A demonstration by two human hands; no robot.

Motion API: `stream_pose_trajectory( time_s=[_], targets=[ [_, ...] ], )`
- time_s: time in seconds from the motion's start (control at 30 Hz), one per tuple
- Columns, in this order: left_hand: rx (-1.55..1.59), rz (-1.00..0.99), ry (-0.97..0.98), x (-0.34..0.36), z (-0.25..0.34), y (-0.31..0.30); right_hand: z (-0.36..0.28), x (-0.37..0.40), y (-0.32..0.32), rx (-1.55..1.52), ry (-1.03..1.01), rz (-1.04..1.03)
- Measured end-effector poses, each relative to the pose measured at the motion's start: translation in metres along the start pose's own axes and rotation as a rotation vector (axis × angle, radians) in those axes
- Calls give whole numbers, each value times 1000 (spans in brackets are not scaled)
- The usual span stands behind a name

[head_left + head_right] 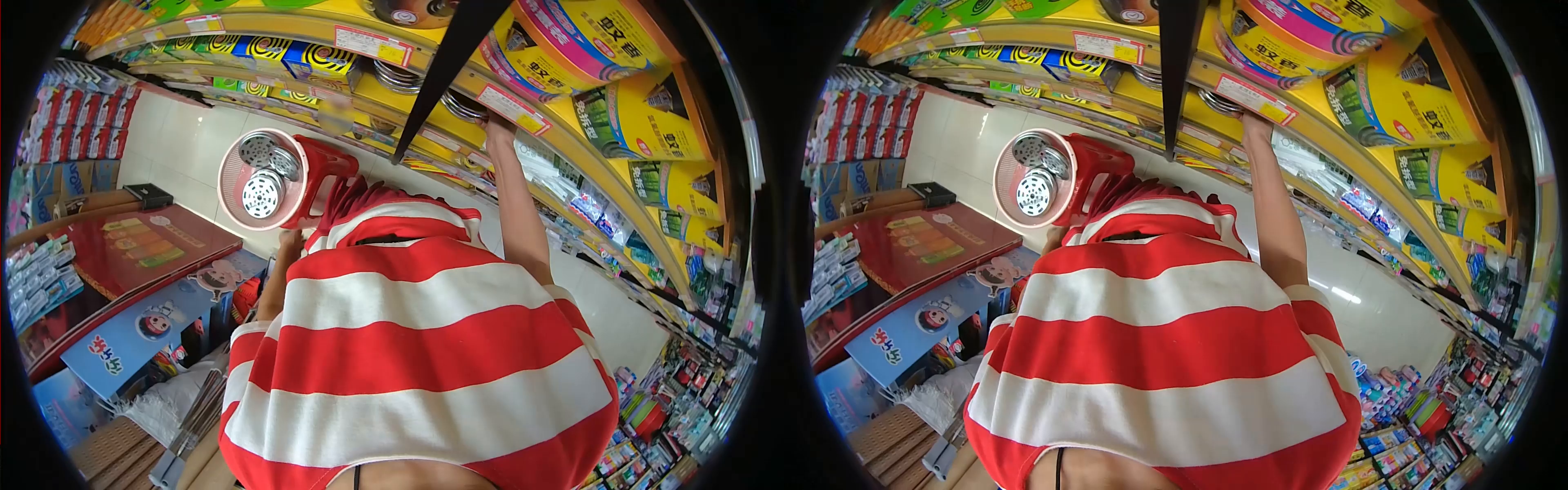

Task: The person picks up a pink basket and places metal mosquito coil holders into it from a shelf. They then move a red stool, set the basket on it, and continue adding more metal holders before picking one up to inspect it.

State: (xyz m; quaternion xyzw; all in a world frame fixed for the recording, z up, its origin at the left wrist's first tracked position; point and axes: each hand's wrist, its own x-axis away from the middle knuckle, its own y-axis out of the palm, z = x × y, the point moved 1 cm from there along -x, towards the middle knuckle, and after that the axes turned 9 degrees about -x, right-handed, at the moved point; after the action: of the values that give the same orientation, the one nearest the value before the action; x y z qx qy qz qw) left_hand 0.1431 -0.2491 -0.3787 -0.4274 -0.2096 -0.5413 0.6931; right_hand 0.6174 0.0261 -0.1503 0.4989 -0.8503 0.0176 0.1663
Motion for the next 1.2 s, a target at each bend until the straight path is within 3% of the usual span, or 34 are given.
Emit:
stream_pose_trajectory(
  time_s=[0.1, 0.2, 0.27, 0.37, 0.47, 0.5, 0.53, 0.63, 0.73, 0.77, 0.87, 0.97, 1.03, 1.2],
  targets=[
    [81, 26, -237, 37, -58, -5, -4, 7, 8, -115, 15, -34],
    [203, 29, -330, 56, -88, 10, 6, -3, 4, -25, 1, -29],
    [269, 35, -342, 60, -96, 22, 14, -15, -3, 93, -6, -178],
    [345, 65, -314, 48, -98, 41, 4, -3, -1, 277, 94, -143],
    [353, 135, -245, 13, -92, 55, 10, -9, -8, 269, 145, -170],
    [206, 87, -161, 65, -16, 25, 11, -11, -9, 258, 142, -167],
    [59, 103, -167, 73, 17, 14, 13, -13, -8, 242, 144, -155],
    [204, 269, -89, 17, 13, 8, 20, -17, -10, 195, 159, -113],
    [-104, 403, 59, -13, 48, -16, 19, -10, -9, 151, 184, -86],
    [-178, 368, 99, -25, 60, -25, 16, -3, -8, 136, 149, -81],
    [-414, 507, 271, -41, 111, -40, 10, 18, -13, 121, 45, -77],
    [-557, 411, 237, -42, 162, -49, 7, 51, -20, 175, -31, -53],
    [-800, 339, 325, -44, 188, -55, 6, 85, -15, 233, -65, 13],
    [-1227, 235, 426, -64, 215, -48, 17, 142, -22, 366, -24, -19]
  ],
)
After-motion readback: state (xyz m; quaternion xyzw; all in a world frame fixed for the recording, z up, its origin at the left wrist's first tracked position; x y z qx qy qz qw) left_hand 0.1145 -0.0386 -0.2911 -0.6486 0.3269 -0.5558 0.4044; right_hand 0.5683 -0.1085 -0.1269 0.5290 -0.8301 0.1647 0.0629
